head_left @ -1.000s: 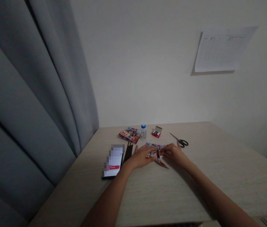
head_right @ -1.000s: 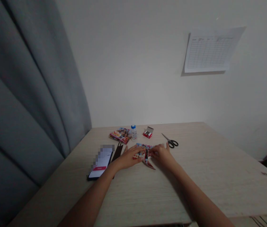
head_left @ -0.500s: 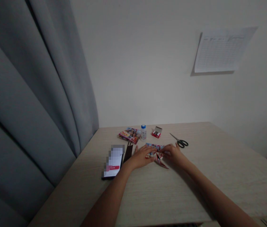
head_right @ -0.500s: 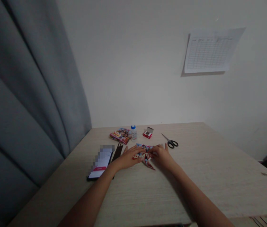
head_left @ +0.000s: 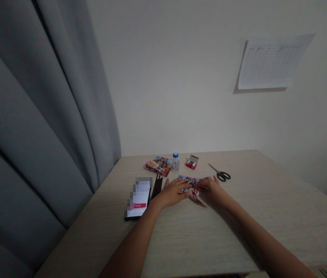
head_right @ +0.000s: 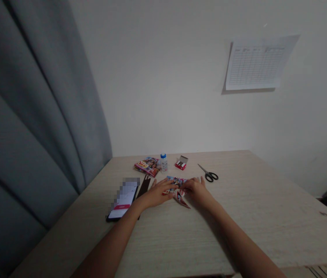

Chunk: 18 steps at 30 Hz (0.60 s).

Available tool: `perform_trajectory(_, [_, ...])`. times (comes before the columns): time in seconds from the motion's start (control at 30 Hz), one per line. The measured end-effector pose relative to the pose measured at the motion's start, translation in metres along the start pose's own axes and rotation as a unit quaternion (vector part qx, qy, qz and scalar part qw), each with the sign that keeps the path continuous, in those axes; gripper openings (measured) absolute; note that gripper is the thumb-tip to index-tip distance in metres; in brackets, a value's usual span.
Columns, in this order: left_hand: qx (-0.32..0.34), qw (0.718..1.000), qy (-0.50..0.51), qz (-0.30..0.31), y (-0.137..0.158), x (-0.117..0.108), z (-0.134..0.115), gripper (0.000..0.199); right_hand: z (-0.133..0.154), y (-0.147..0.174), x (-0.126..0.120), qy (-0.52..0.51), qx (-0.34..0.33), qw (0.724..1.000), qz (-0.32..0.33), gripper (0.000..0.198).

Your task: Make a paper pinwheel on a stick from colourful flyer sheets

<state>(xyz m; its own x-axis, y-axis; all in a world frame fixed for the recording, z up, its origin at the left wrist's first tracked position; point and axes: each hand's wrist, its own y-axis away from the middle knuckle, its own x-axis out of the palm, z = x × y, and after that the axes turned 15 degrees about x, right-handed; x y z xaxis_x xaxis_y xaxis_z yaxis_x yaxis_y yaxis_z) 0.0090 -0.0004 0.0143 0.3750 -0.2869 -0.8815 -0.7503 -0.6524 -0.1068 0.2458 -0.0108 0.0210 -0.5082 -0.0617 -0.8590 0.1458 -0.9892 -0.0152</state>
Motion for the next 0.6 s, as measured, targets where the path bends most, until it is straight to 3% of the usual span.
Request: perform_trajectory(0.6, [-0.004, 1.0, -0.011, -0.006, 0.0001, -0.0001, -0.0051, 0.049, -0.004, 0.0028, -0.0046, 0.028, -0.035, 0.999, 0.011, 0.022])
